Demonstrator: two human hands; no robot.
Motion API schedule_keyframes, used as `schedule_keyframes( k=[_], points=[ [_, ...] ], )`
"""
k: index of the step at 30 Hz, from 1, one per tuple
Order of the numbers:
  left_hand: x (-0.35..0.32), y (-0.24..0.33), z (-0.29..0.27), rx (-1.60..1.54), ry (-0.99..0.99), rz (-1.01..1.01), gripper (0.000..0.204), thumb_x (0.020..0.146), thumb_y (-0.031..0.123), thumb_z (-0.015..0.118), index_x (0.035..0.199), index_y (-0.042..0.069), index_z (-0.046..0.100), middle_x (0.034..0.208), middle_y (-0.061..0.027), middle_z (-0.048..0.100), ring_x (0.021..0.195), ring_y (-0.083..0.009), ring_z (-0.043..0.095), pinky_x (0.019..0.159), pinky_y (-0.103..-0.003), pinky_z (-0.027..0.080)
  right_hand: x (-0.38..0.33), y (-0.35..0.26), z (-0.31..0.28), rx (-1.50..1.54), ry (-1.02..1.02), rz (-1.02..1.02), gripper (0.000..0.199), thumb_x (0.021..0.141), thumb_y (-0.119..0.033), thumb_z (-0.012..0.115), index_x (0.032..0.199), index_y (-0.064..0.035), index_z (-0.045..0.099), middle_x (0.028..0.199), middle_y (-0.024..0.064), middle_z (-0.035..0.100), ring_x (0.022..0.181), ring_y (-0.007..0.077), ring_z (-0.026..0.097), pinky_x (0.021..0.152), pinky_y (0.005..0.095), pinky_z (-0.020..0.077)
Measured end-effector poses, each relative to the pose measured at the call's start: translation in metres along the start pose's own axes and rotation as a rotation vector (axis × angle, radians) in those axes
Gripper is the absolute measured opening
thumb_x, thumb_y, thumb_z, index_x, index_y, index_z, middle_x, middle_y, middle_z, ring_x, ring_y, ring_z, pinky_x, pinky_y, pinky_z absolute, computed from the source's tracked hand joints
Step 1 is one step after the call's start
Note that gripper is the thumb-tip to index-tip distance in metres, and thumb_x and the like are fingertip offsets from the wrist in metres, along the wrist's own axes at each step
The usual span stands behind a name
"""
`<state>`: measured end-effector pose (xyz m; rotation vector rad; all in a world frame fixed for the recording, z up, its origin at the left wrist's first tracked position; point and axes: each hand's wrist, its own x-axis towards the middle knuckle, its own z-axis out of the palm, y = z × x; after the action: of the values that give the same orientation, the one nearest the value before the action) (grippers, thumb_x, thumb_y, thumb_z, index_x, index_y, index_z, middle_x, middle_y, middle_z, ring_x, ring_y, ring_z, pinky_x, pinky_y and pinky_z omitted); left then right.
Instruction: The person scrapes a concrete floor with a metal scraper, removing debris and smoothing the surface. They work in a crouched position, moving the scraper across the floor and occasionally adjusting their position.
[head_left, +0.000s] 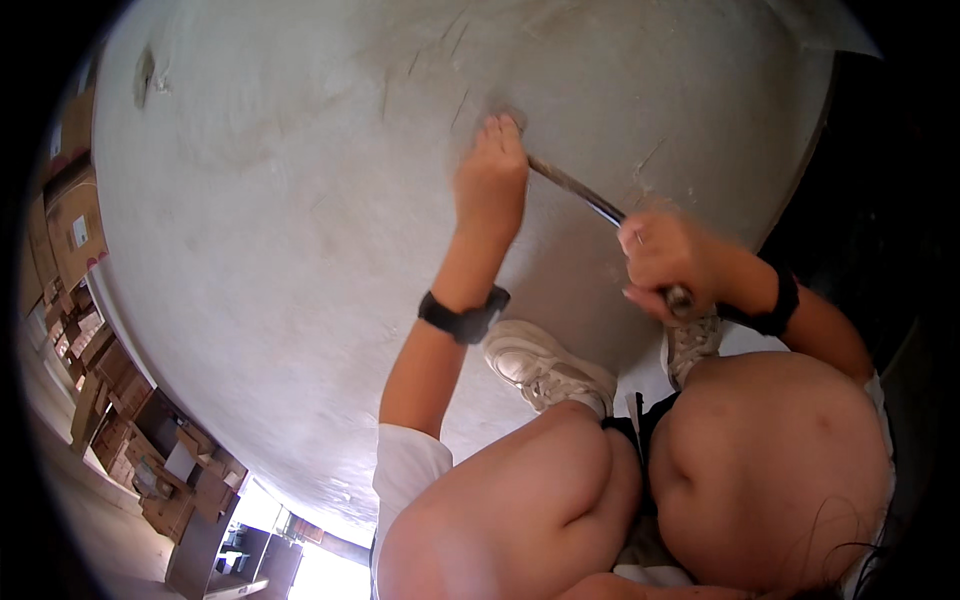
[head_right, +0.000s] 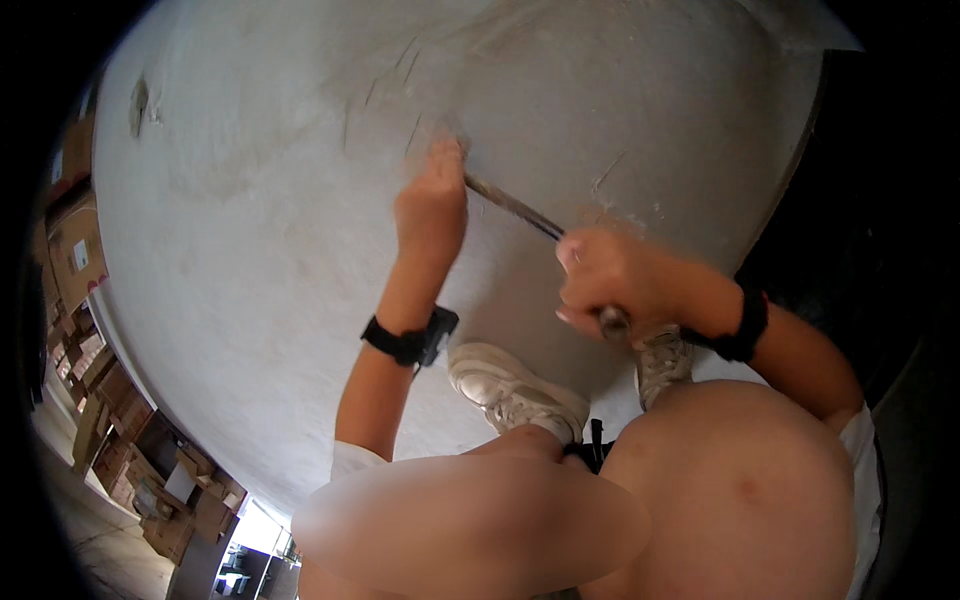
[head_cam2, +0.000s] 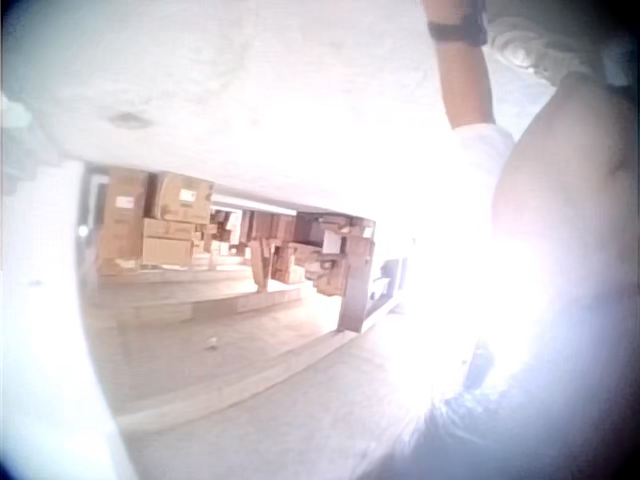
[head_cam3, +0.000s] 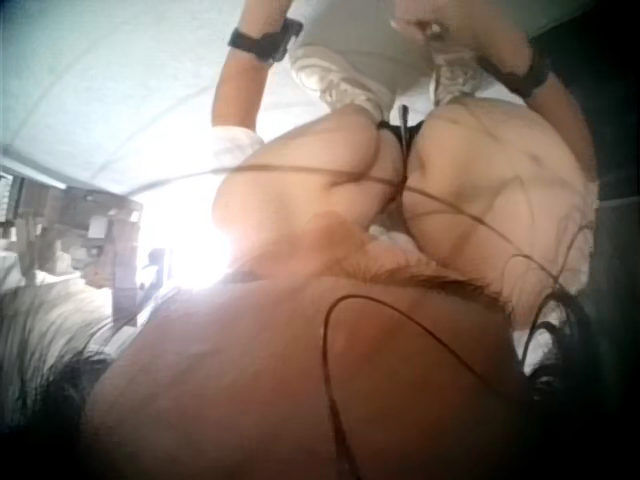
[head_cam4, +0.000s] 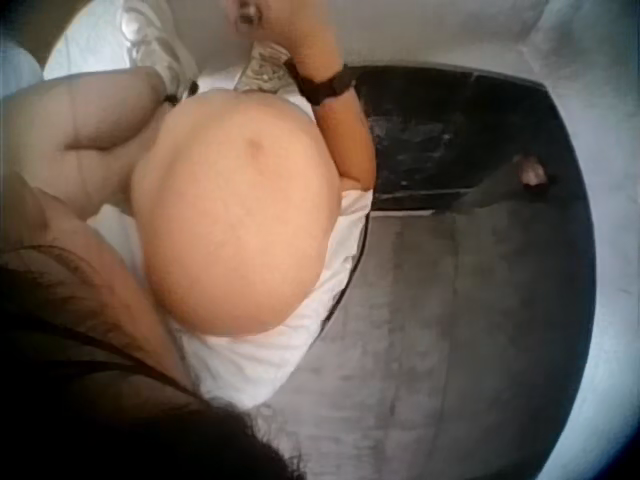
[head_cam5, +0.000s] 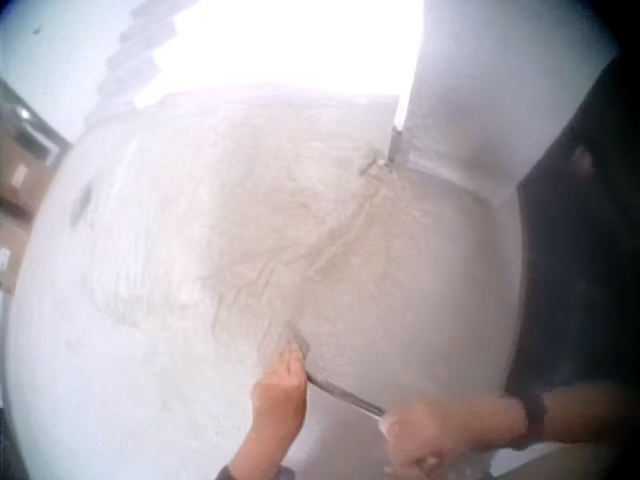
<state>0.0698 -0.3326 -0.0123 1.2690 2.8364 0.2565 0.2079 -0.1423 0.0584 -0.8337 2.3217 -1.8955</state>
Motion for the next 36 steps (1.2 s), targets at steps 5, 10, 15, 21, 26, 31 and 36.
schedule_keyframes(
  k=[5,10,15,21,26,31,36],
  points=[
    [-0.016,0.027,-0.005,0.019,-0.081,0.099,0.048,0.076,-0.004,0.056,0.123,-0.009,0.051,0.119,-0.0258,0.059,0.105,-0.0294,0.064,0.074,-0.031,0.056,-0.038,-0.007,0.006,0.084,-0.127,0.123,0.03,0.068,-0.001,0.065,0.056,-0.0128,0.04,0.051,0.0031,0.038,0.05,0.0269,0.038,0.066,0.0343,0.041],
    [0.01,0.002,-0.005,0.076,-0.025,0.044,0.047,0.075,-0.005,0.056,0.121,-0.01,0.051,0.117,-0.0274,0.06,0.103,-0.03,0.065,0.074,-0.032,0.056,-0.007,0.02,-0.007,0.051,-0.06,0.053,0.028,0.067,-0.004,0.067,0.058,-0.0163,0.044,0.054,0.0011,0.043,0.052,0.026,0.039,0.071,0.0336,0.0392],
    [0.006,0.004,-0.01,-0.005,-0.08,-0.001,0.044,0.076,-0.005,0.055,0.12,-0.009,0.052,0.118,-0.0292,0.058,0.102,-0.0318,0.065,0.074,-0.033,0.056,-0.004,0.009,-0.017,0.01,-0.159,0.066,0.029,0.066,-0.003,0.068,0.058,-0.0175,0.044,0.058,-0.0014,0.046,0.054,0.0239,0.041,0.072,0.032,0.0385],
    [-0.018,0.035,-0.008,-0.053,-0.1,0.031,0.049,0.075,-0.004,0.056,0.124,-0.01,0.049,0.119,-0.0296,0.058,0.103,-0.0342,0.064,0.075,-0.033,0.056,-0.045,-0.001,0.001,0.122,-0.179,0.076,0.029,0.062,-0.002,0.069,0.057,-0.0171,0.044,0.055,-0.0027,0.045,0.053,0.0222,0.043,0.071,0.0307,0.0391],
    [0.013,0.009,-0.006,0.118,-0.131,-0.033,0.051,0.075,-0.004,0.057,0.124,-0.01,0.048,0.122,-0.0288,0.056,0.106,-0.0337,0.063,0.074,-0.032,0.057,-0.014,0.031,-0.002,0.069,-0.026,0.032,0.032,0.064,-0.001,0.067,0.053,-0.0146,0.04,0.05,0.0009,0.041,0.048,0.0234,0.04,0.065,0.0318,0.0402],
    [0.003,0.016,-0.014,0.121,-0.164,-0.027,0.049,0.076,-0.002,0.057,0.124,-0.011,0.049,0.119,-0.0283,0.058,0.101,-0.032,0.065,0.07,-0.03,0.057,-0.012,0.014,-0.002,0.108,-0.005,0.018,0.031,0.064,0.0,0.066,0.053,-0.0141,0.041,0.05,0.0021,0.042,0.047,0.0245,0.041,0.066,0.033,0.0415],
    [-0.039,0.037,0.0,0.213,-0.112,0.077,0.048,0.076,0.0,0.058,0.121,-0.013,0.051,0.117,-0.0287,0.059,0.099,-0.0291,0.066,0.063,-0.027,0.057,-0.049,0.001,0.007,0.214,-0.146,0.105,0.028,0.064,-0.001,0.065,0.053,-0.0136,0.042,0.051,0.0019,0.042,0.049,0.0241,0.044,0.069,0.0336,0.043]
  ],
)
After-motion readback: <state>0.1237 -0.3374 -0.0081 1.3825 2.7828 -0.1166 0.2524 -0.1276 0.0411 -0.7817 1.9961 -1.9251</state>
